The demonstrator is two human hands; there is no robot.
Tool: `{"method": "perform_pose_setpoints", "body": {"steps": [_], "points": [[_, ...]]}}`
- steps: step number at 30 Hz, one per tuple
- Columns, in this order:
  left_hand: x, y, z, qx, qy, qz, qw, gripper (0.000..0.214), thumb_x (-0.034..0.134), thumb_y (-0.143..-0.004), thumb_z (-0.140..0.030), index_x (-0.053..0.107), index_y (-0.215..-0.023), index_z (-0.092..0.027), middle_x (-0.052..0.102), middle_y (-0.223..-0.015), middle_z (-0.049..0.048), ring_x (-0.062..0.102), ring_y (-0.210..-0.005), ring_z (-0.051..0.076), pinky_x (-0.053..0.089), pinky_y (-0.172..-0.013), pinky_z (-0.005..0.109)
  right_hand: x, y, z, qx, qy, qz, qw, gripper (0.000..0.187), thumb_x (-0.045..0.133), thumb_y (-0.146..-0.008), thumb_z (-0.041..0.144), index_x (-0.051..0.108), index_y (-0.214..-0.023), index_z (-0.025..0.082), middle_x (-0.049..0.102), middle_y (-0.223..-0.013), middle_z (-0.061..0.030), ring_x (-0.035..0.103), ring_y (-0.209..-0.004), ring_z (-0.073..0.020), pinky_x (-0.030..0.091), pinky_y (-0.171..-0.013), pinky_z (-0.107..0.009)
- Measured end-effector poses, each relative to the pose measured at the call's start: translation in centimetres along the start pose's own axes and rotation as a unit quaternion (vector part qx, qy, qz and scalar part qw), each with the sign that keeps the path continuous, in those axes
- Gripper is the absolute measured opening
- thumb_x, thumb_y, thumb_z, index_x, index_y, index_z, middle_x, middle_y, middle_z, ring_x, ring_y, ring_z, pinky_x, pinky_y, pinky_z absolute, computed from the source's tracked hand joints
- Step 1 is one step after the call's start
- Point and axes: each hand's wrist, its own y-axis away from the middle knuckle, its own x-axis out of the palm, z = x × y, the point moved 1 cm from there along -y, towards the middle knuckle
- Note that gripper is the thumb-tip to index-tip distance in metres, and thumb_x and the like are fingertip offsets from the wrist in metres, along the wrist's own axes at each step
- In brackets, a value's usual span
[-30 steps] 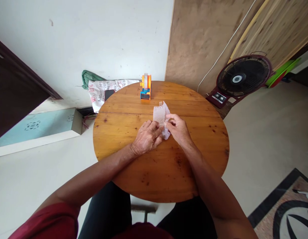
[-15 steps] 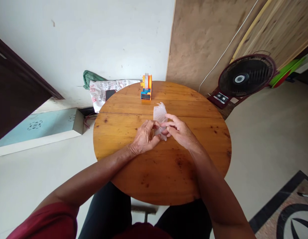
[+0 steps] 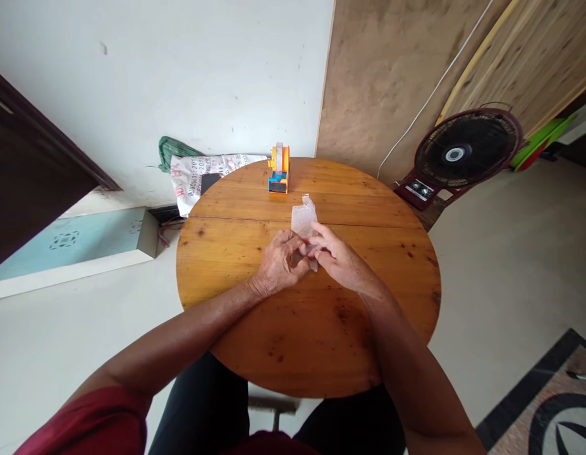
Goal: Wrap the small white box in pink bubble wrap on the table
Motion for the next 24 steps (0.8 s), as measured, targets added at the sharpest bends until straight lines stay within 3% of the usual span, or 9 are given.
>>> {"method": "perform_pose_setpoints", "body": {"steps": [6,10,14,16,19,24], "points": [[0.0,0.1,0.0,0.008,-0.017,0.003,1.000,0.004,0.058,-0.077,-0.021,0.056,-0.080,-0.020,0.059,-0.086,0.0056,0.056,-0.083,0.020,0.047,-0.075,0.036,0.2,-0.1,0.0,0.007,-0.012,-0.029,0.999,0.064,0.048,-0.082,0.015,0.037,-0.145,0.021,0.068,-0.124,-0.0104,0.066,-0.080,-0.0147,0.054,-0.073,-0.029],[0.1,0.2,0.1,0.022,-0.065,0.002,0.998,0.005,0.059,-0.076,-0.022,0.055,-0.078,-0.021,0.059,-0.083,0.0058,0.052,-0.078,0.022,0.045,-0.073,0.041,-0.9,-0.3,0.4,-0.013,-0.016,-0.130,0.991,0.049,0.052,-0.084,0.022,0.049,-0.133,0.020,0.073,-0.107,-0.0078,0.068,-0.080,-0.0160,0.054,-0.080,-0.033],[0.1,0.3,0.1,0.026,-0.086,-0.001,0.996,0.008,0.060,-0.075,-0.022,0.054,-0.078,-0.023,0.059,-0.088,0.0069,0.050,-0.084,0.025,0.045,-0.075,0.044,-2.3,-0.6,-0.1,-0.037,0.049,-0.229,0.972,0.022,0.054,-0.083,0.028,0.066,-0.100,0.020,0.071,-0.090,-0.0054,0.066,-0.077,-0.0176,0.053,-0.077,-0.034],[0.1,0.4,0.1,0.023,-0.082,-0.007,0.996,0.009,0.061,-0.074,-0.021,0.054,-0.079,-0.023,0.058,-0.096,0.0081,0.051,-0.088,0.026,0.045,-0.076,0.044,-2.3,-0.9,-0.6,-0.063,0.091,-0.220,0.969,0.020,0.054,-0.084,0.028,0.070,-0.093,0.020,0.070,-0.099,-0.0069,0.065,-0.088,-0.0193,0.052,-0.078,-0.033],[0.1,0.5,0.2,0.023,-0.083,-0.001,0.996,0.012,0.062,-0.073,-0.021,0.054,-0.082,-0.022,0.057,-0.110,0.0101,0.053,-0.094,0.027,0.046,-0.078,0.045,-1.8,-1.2,-1.3,-0.098,0.119,-0.172,0.973,0.024,0.052,-0.085,0.027,0.071,-0.099,0.023,0.063,-0.117,-0.0072,0.061,-0.106,-0.0199,0.050,-0.083,-0.031],[0.1,0.5,0.2,0.024,-0.075,0.027,0.996,0.009,0.059,-0.077,-0.021,0.054,-0.084,-0.020,0.060,-0.112,0.0102,0.054,-0.095,0.026,0.046,-0.082,0.044,-1.5,-1.4,-1.9,-0.062,0.144,-0.167,0.973,0.022,0.049,-0.086,0.023,0.069,-0.096,0.020,0.068,-0.096,-0.0055,0.063,-0.085,-0.0180,0.049,-0.076,-0.030]]}}
